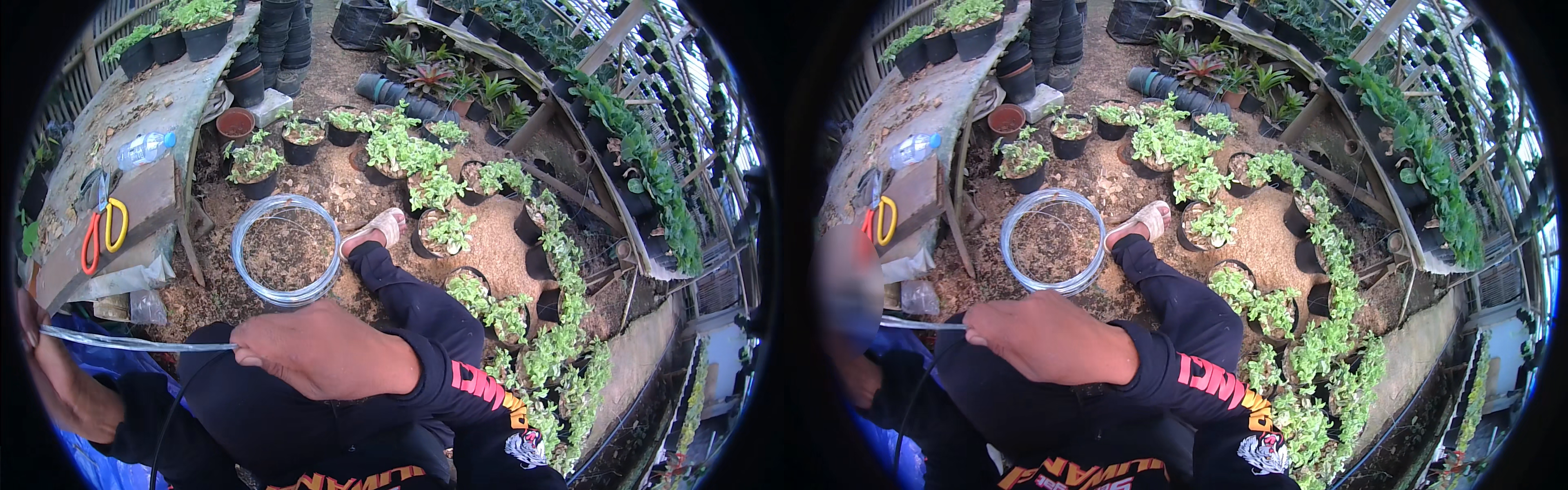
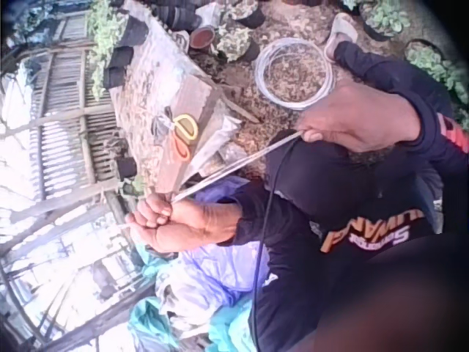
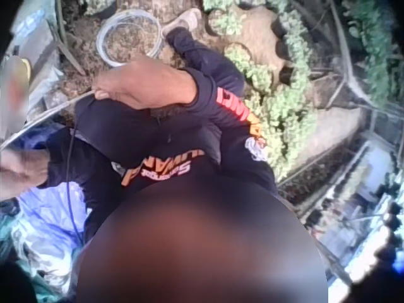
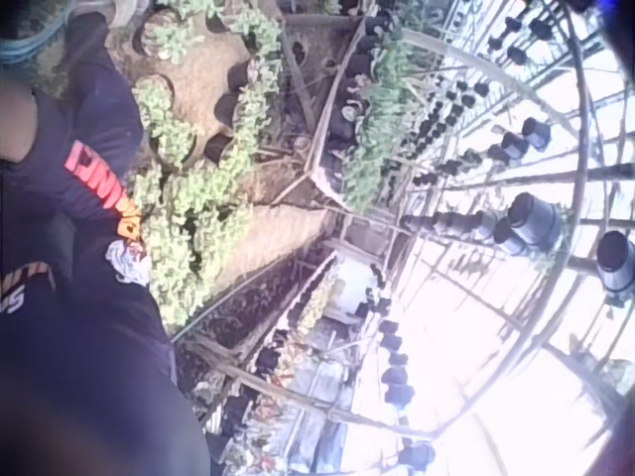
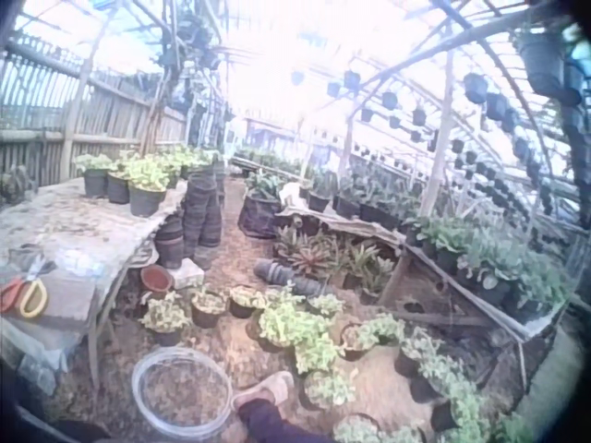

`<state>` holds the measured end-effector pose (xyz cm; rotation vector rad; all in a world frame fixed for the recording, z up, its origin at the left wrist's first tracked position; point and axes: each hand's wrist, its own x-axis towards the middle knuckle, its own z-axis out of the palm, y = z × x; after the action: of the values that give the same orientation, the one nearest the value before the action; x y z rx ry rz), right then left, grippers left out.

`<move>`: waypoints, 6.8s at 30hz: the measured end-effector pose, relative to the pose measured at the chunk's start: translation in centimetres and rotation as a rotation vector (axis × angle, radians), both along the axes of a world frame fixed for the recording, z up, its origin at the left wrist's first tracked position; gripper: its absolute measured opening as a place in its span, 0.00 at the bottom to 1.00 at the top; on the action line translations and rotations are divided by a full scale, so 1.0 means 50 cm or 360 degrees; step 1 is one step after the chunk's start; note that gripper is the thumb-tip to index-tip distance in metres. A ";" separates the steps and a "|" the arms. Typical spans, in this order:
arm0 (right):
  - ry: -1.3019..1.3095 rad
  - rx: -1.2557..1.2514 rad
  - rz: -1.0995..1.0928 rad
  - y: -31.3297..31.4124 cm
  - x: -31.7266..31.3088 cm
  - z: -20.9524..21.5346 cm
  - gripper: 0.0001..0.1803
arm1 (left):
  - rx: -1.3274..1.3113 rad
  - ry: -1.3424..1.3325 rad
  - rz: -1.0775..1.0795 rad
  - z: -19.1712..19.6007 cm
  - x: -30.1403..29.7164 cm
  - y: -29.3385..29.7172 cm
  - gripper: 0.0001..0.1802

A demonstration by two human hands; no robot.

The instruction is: The person picks up a coil of thin wire and a pair of scissors, then sits on the ground. They uncoil the wire, cut a length, and repeatedly twist and bend the wire with both hands, forming small loops and shapes. The person handles the wire continuously, occasionally adjusting their grip and the wire's orientation.

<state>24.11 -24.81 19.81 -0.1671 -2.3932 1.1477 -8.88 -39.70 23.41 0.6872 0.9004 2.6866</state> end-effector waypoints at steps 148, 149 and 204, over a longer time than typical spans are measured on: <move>0.0621 -0.0891 -0.0437 0.197 0.052 0.168 0.21 | -0.0633 0.0982 -0.1411 0.021 0.348 0.370 0.13; 0.0638 -0.0749 -0.0497 0.199 0.051 0.166 0.19 | -0.0723 0.0995 -0.1417 0.022 0.347 0.368 0.13; -0.0686 0.0682 0.0239 0.110 -0.011 0.211 0.09 | -0.1226 0.2556 -0.0014 0.074 0.298 0.070 0.14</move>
<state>23.58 -19.31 30.35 -0.0989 -3.0169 0.6780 6.01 -36.21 27.10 2.4612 1.8942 1.0079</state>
